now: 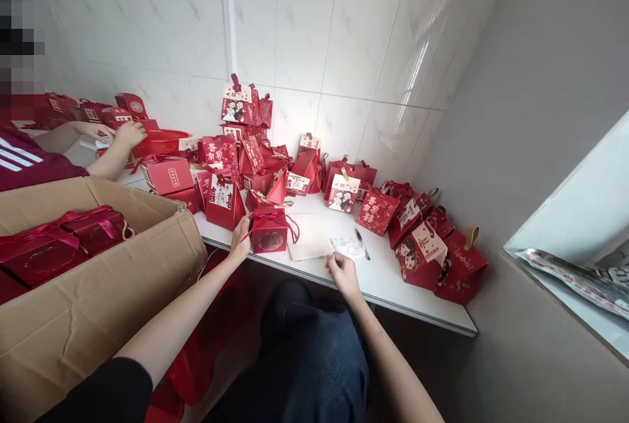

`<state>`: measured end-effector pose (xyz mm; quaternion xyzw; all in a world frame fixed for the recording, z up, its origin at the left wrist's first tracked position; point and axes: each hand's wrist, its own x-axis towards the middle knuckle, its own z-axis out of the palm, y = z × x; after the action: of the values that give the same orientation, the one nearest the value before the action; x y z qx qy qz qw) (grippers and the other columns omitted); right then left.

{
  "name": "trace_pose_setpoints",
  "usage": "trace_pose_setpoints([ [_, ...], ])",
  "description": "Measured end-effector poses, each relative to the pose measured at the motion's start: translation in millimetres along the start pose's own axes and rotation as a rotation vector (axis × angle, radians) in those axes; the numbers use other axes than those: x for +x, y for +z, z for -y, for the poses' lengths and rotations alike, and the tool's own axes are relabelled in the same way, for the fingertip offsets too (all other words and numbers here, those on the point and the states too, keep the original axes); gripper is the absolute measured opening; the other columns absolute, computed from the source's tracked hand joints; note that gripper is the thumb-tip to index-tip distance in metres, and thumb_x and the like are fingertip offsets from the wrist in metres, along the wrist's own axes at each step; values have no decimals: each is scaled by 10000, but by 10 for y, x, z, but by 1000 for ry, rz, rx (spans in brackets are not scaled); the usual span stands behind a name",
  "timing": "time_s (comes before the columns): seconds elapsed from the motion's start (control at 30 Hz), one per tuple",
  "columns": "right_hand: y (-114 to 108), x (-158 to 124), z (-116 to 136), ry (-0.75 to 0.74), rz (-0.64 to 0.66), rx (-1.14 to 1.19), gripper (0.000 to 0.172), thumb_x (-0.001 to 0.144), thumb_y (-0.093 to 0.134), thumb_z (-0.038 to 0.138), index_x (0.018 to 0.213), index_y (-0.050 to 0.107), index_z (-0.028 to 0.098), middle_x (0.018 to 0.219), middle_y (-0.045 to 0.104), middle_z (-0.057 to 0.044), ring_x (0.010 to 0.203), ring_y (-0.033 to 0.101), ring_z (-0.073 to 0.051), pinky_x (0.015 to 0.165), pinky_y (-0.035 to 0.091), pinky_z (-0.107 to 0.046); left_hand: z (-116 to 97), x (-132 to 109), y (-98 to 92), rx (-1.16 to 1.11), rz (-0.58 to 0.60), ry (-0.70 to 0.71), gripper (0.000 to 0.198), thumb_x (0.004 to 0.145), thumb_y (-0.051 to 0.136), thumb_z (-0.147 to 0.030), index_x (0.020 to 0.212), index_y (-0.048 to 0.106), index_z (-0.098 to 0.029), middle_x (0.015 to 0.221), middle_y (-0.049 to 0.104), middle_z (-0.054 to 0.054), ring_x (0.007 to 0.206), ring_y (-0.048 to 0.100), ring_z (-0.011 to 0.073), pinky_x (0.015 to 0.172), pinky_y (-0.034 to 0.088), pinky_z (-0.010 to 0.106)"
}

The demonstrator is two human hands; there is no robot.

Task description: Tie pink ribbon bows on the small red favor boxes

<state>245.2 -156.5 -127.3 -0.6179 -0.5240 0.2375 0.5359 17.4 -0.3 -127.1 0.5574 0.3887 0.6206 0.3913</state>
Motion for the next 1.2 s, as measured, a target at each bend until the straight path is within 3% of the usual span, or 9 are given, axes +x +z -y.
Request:
trace_pose_setpoints([
  [0.2,-12,58,-44,7,92,-37,472,765,456,574,547,491,157,469,404,15,428,362,-108,427,274,-236,145,46,-87,-206,21,-21,458,846,348,-478,1178,477,-190,1208,586,116,1130,554,208,951,451,361],
  [0.33,-26,221,109,-1,150,-51,426,800,461,531,613,535,155,534,494,-12,502,466,-138,505,389,-261,118,66,-157,-238,36,-52,423,801,473,-455,1141,502,-206,1240,564,97,1174,517,208,1020,394,369],
  [0.4,47,307,292,-122,150,-139,339,833,478,463,680,539,167,611,533,-18,565,509,-145,553,425,-262,42,75,-168,-240,92,-57,381,765,545,-416,1077,555,-198,1230,569,86,1198,492,217,1053,357,360],
  [0.53,418,444,701,-551,283,-333,129,885,489,280,925,555,176,813,566,-41,712,550,-146,656,466,-261,-111,128,-134,-193,222,-21,307,763,562,-363,1011,602,-187,1211,574,77,1212,469,233,1058,343,349],
  [0.67,862,564,883,-882,346,-635,327,888,502,266,1186,481,134,861,555,-74,734,559,-189,645,468,-310,-148,186,-87,-33,271,-25,301,781,550,-352,1033,595,-193,1172,581,71,1183,480,241,1002,392,335],
  [0.77,1044,643,857,-991,262,-775,255,903,476,257,1107,537,118,754,542,-51,641,525,-188,570,402,-308,-102,195,-66,-12,273,-34,311,779,557,-345,1056,576,-204,1191,561,62,1160,490,238,986,405,328],
  [0.93,1009,671,741,-1003,238,-613,214,923,397,144,836,592,141,664,500,-24,579,444,-140,543,339,-273,-75,172,-53,-33,265,-42,289,791,532,-324,1052,566,-203,1214,541,64,1162,484,243,975,413,330],
  [1.07,901,632,699,-967,258,-505,208,922,418,161,875,621,160,804,548,-57,726,514,-139,614,413,-240,-208,227,-88,-24,343,-130,326,749,563,-289,1067,571,-219,1222,540,57,1168,486,254,965,424,326],
  [1.2,866,606,721,-921,280,-421,185,922,443,169,916,628,161,816,589,-43,728,544,-126,646,440,-234,-392,330,-98,97,466,-77,225,766,538,-281,958,648,-241,1265,507,35,1225,434,262,1043,352,341],
])
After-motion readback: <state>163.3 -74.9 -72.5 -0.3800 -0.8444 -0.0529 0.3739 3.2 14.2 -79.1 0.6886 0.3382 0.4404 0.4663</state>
